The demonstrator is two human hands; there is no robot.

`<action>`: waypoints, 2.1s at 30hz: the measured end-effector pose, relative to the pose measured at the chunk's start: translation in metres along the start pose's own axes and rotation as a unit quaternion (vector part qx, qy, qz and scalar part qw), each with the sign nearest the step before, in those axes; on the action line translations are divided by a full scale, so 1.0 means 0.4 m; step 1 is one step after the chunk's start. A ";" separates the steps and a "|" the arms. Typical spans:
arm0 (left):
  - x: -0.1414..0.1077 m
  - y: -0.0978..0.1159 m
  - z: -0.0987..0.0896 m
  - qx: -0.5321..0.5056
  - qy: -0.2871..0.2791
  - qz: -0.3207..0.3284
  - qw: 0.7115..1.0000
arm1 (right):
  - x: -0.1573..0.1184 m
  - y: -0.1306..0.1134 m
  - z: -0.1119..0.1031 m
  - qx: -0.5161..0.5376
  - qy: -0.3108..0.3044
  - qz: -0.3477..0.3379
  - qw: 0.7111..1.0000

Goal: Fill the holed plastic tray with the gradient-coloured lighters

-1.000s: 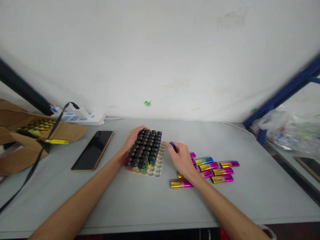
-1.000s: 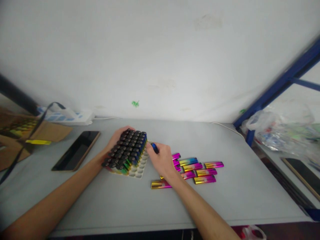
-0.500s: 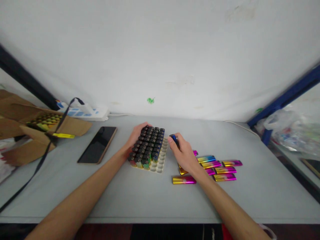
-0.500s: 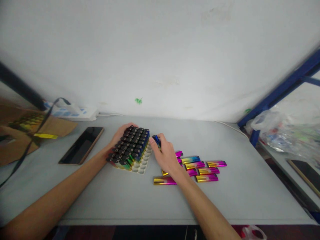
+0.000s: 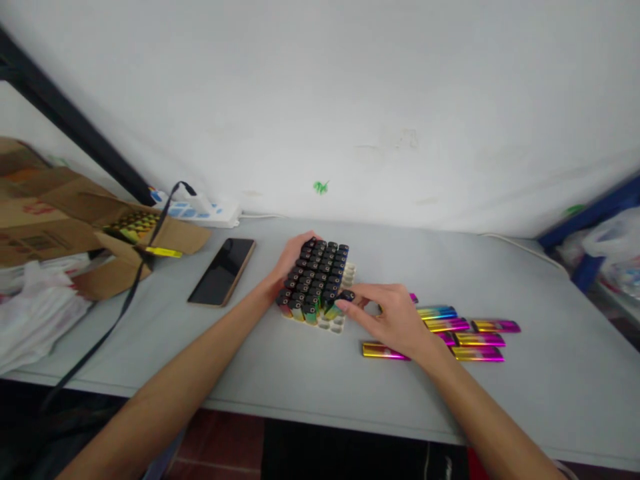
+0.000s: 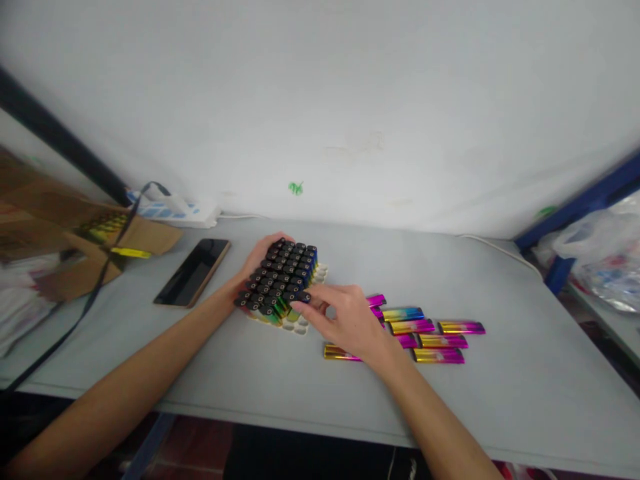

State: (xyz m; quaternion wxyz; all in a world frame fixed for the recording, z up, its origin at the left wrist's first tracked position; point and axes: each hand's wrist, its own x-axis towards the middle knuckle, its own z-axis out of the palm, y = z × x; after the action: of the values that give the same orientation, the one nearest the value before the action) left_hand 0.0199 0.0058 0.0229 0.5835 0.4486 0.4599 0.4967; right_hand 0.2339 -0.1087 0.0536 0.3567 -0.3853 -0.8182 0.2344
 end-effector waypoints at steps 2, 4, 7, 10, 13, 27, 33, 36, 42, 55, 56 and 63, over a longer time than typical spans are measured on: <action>-0.001 0.002 0.000 0.003 -0.007 0.002 1.000 | -0.004 0.010 0.015 -0.014 -0.020 -0.001 1.000; -0.001 0.004 0.000 0.013 -0.014 0.011 1.000 | -0.008 0.019 0.030 -0.043 -0.032 -0.006 0.999; 0.000 0.006 0.000 0.033 -0.010 0.018 0.999 | -0.013 0.019 0.045 -0.082 -0.039 -0.018 0.996; 0.005 0.005 -0.002 0.048 -0.003 0.018 0.999 | -0.015 0.010 0.050 -0.109 -0.043 -0.035 0.992; 0.011 0.002 -0.009 0.073 -0.013 0.040 0.996 | -0.014 0.000 0.050 -0.128 -0.052 -0.056 0.989; 0.005 0.024 -0.002 0.068 -0.005 0.020 0.997 | 0.012 -0.010 0.053 -0.194 -0.103 -0.045 0.975; -0.001 0.029 0.004 0.060 0.008 0.008 0.998 | 0.020 0.001 0.037 -0.169 -0.109 -0.038 0.979; 0.002 0.026 0.000 0.085 0.012 0.015 0.996 | 0.019 0.006 0.038 -0.171 -0.099 -0.029 0.980; 0.005 0.029 -0.003 0.110 0.004 0.023 0.994 | 0.024 0.003 0.061 -0.208 -0.120 -0.016 0.971; -0.002 0.040 0.006 0.062 0.020 -0.070 0.995 | -0.086 0.162 -0.315 -0.054 -0.088 0.228 0.968; -0.002 0.039 0.006 0.060 0.018 -0.068 0.996 | -0.105 0.175 -0.333 -0.063 -0.111 0.237 0.963; -0.008 0.041 0.011 0.065 0.010 -0.043 0.997 | -0.161 0.200 -0.311 -0.127 -0.134 0.230 0.955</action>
State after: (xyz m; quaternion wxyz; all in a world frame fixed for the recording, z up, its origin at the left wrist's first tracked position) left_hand 0.0213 0.0040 0.0400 0.5692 0.4600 0.5161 0.4449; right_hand 0.3948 -0.0990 0.0540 0.1280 -0.5704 -0.7707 0.2534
